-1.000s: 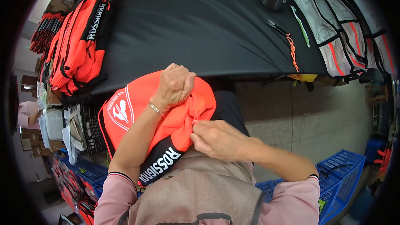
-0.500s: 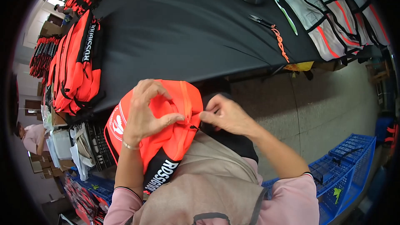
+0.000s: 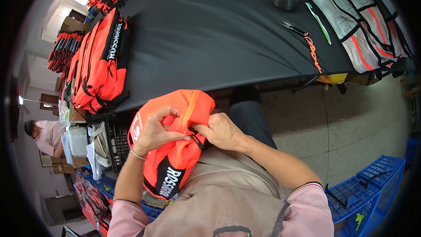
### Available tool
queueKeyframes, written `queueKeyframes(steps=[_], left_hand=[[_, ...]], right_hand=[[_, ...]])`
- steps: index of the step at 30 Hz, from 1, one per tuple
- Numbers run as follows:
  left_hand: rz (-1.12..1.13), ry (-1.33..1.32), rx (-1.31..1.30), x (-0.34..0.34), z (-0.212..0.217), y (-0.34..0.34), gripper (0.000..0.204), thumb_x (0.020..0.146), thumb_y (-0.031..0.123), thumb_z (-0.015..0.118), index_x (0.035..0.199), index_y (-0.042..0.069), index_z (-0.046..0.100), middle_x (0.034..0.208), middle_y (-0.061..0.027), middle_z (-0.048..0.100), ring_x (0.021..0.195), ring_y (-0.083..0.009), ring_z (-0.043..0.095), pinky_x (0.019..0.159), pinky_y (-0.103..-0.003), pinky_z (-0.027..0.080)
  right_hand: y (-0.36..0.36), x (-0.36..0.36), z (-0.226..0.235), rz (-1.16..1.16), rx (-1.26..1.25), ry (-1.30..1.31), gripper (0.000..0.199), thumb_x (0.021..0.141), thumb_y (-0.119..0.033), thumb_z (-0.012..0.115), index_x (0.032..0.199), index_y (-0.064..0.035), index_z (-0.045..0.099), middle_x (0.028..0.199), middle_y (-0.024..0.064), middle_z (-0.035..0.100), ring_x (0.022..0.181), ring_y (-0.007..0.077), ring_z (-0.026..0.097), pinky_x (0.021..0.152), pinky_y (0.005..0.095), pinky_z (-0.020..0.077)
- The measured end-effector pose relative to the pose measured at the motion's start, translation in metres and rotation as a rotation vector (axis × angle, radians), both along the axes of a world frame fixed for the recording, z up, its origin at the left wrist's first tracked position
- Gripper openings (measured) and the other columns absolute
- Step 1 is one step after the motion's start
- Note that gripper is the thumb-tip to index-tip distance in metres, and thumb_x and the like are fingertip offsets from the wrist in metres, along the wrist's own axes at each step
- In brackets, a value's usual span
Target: Cleaning and trimming excess threads from backpacks in a manufacturing facility using a brush and scissors.
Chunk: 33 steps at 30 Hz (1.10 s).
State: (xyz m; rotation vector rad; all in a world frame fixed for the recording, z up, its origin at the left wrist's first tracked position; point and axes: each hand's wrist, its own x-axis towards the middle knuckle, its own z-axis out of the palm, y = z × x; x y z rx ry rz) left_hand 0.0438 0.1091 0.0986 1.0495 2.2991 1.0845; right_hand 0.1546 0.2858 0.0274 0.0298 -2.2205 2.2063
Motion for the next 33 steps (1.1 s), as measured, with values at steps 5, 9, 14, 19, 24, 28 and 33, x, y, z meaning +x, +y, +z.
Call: queueKeyframes(steps=[5,9,14,19,24,28,33], left_hand=[[-0.283,0.165,-0.148,-0.030,0.035,-0.013,0.032,0.067,0.014,0.086,0.083,-0.002,0.064,0.075,-0.0097,0.064,0.066,-0.0191,0.059,0.065,-0.030,0.050],[-0.320,0.136,-0.187,-0.035,0.037,-0.027,0.026,0.069,0.012,0.085,0.076,-0.002,0.064,0.067,-0.0099,0.060,0.059,-0.0186,0.056,0.057,-0.029,0.047],[-0.260,0.071,-0.116,-0.027,0.018,-0.031,0.021,0.071,0.009,0.083,0.074,-0.001,0.065,0.066,-0.0080,0.063,0.057,-0.0167,0.058,0.055,-0.027,0.046],[-0.275,0.132,-0.076,-0.034,0.016,-0.044,0.017,0.072,0.008,0.082,0.077,0.000,0.068,0.069,-0.0077,0.066,0.060,-0.0169,0.061,0.056,-0.028,0.047],[-0.261,0.177,-0.039,-0.033,0.030,-0.040,0.015,0.072,0.007,0.081,0.077,0.000,0.069,0.070,-0.0074,0.066,0.062,-0.0183,0.063,0.060,-0.028,0.050],[-0.292,0.287,-0.061,-0.028,0.047,-0.011,0.018,0.072,0.005,0.080,0.087,0.001,0.070,0.073,-0.0080,0.067,0.064,-0.0194,0.065,0.063,-0.027,0.052],[-0.450,0.349,-0.083,-0.027,0.067,0.009,0.044,0.072,0.008,0.072,0.115,0.006,0.063,0.096,-0.0122,0.068,0.087,-0.0276,0.066,0.080,-0.036,0.052]], right_hand=[[0.010,0.009,0.015,0.068,0.361,0.161,0.013,0.081,-0.005,0.055,0.088,0.0030,0.062,0.069,0.0204,0.059,0.061,0.0348,0.059,0.059,0.0392,0.0476],[0.017,0.026,0.024,0.076,0.377,0.122,0.016,0.079,-0.010,0.056,0.076,0.0054,0.057,0.065,0.0229,0.056,0.063,0.0393,0.058,0.060,0.0453,0.0460],[0.026,0.051,-0.005,0.075,0.393,0.080,0.015,0.078,-0.010,0.059,0.077,0.0048,0.058,0.065,0.0190,0.056,0.062,0.0363,0.058,0.059,0.0435,0.0469],[0.029,0.057,0.001,0.018,0.405,0.152,0.012,0.077,-0.008,0.060,0.081,0.0024,0.063,0.068,0.0165,0.059,0.062,0.0331,0.059,0.060,0.0405,0.0491],[0.035,0.062,0.006,-0.022,0.419,0.112,0.014,0.082,-0.012,0.061,0.084,0.0013,0.065,0.068,0.0166,0.059,0.065,0.0347,0.061,0.063,0.0408,0.0501],[0.043,0.046,0.020,-0.254,0.549,0.047,0.032,0.081,-0.019,0.074,0.104,-0.0011,0.063,0.095,0.0168,0.060,0.082,0.0346,0.063,0.068,0.0414,0.0513],[0.046,0.016,0.058,-0.218,0.835,0.372,0.051,0.067,-0.022,0.082,0.112,-0.0071,0.062,0.124,0.0108,0.048,0.092,0.0269,0.057,0.075,0.0359,0.0528]])
